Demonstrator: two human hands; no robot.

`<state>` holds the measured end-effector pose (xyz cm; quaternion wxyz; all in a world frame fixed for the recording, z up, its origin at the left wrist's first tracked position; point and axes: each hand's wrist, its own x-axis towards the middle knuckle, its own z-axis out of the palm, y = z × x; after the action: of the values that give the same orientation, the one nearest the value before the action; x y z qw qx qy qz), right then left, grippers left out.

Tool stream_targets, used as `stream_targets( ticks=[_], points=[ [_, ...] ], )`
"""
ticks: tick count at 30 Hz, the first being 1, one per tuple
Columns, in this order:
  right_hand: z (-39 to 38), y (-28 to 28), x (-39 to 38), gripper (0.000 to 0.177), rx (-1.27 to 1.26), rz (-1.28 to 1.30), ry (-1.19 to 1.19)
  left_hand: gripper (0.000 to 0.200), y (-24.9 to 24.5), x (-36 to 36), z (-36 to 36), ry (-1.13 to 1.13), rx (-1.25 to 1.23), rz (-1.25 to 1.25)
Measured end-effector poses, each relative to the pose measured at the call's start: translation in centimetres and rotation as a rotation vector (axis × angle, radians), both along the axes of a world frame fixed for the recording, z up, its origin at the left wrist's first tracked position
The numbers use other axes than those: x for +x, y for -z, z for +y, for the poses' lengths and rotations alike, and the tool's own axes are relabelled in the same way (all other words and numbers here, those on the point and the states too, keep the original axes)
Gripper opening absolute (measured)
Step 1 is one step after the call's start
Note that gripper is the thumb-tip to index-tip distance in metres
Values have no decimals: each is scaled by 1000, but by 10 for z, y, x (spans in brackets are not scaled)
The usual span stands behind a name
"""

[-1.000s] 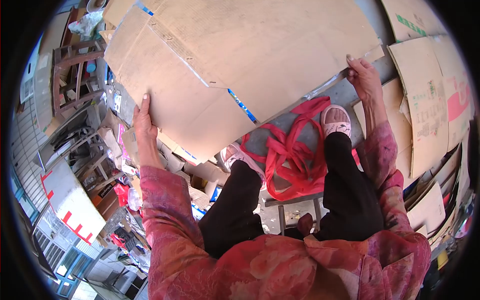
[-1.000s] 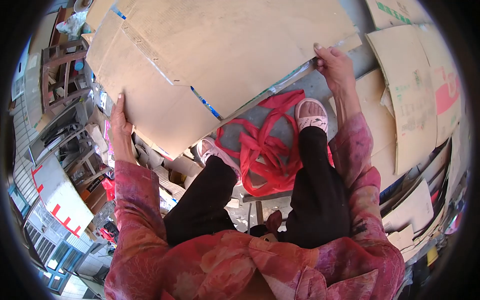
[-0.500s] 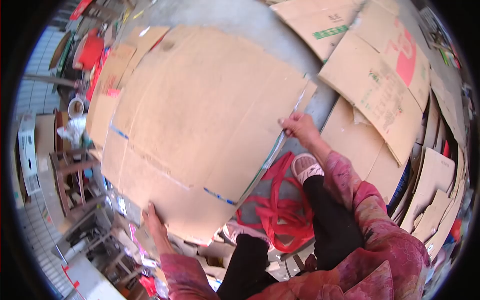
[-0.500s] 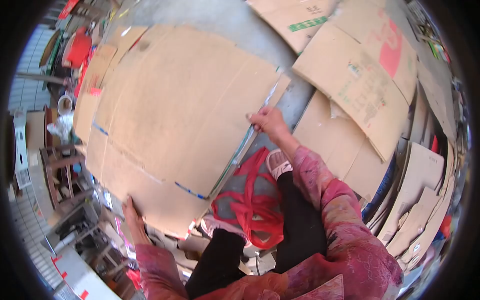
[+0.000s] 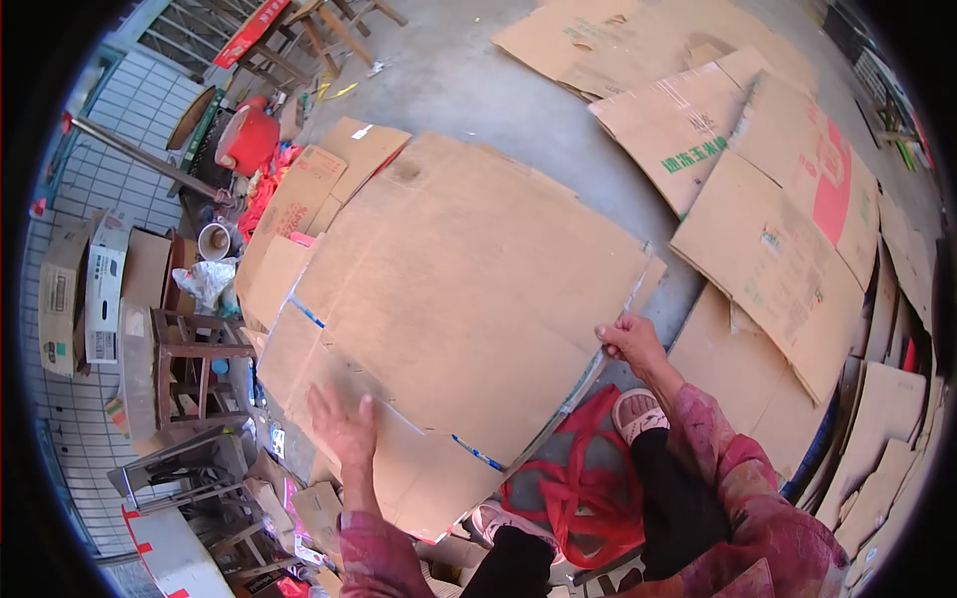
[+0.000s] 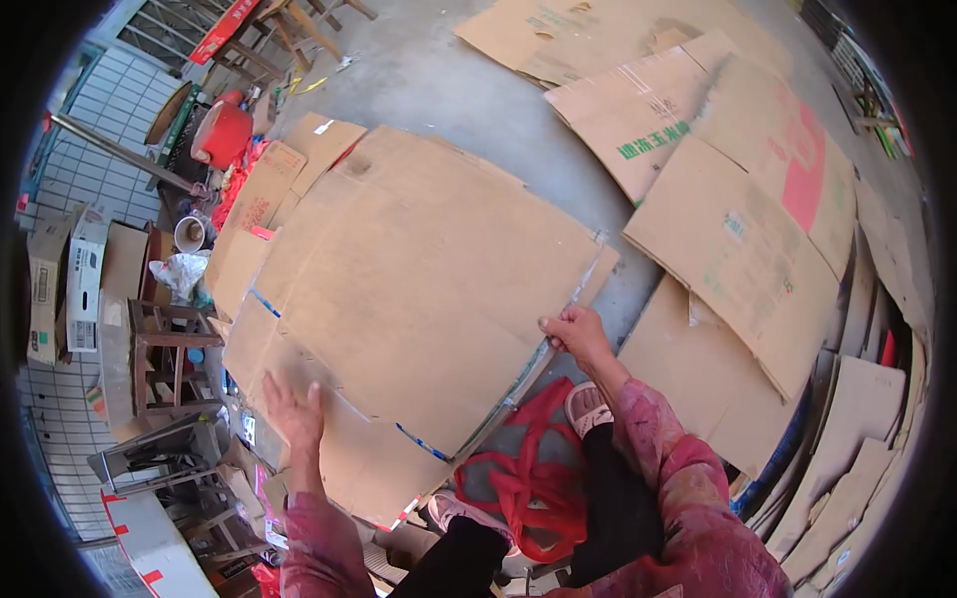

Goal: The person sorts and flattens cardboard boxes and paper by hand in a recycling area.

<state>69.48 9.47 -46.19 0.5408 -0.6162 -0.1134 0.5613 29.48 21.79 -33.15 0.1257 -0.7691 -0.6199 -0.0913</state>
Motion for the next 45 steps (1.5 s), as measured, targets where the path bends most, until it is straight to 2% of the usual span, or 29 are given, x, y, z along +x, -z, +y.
stream_targets(
  ticks=[4,6,8,9,10,12,14,16,19,21,25,37,45],
  points=[
    [-1,-1,2,23,-17,-10,-22,73,3,32,25,-67,-95,78],
    [-2,-7,10,24,-37,-43,-54,72,5,36,32,-93,-289,125],
    [-3,-14,22,31,-189,-587,-349,73,3,38,35,-121,-317,133],
    [-2,-18,26,36,-219,-803,-343,73,6,34,37,-95,-316,121],
    [3,-38,26,36,-216,-805,-356,74,8,32,38,-67,-313,109],
    [26,-82,16,44,-85,-1051,-306,75,10,35,40,-83,-330,124],
    [60,-87,-5,59,333,-1311,-292,76,13,37,41,-95,-346,144],
    [98,-100,-35,77,457,-1451,-457,77,16,35,42,-84,-367,163],
    [145,-98,-83,84,446,-1353,-559,77,17,35,43,-86,-384,180],
    [164,-82,-107,88,255,-1369,-795,76,20,36,43,-104,-415,189],
    [163,-68,-107,87,309,-1349,-757,75,23,35,43,-109,-441,194],
    [166,-66,-112,88,233,-1373,-813,74,20,37,44,-123,-490,187],
    [161,-66,-113,86,276,-1380,-732,73,13,39,42,-140,-530,199]
  ],
)
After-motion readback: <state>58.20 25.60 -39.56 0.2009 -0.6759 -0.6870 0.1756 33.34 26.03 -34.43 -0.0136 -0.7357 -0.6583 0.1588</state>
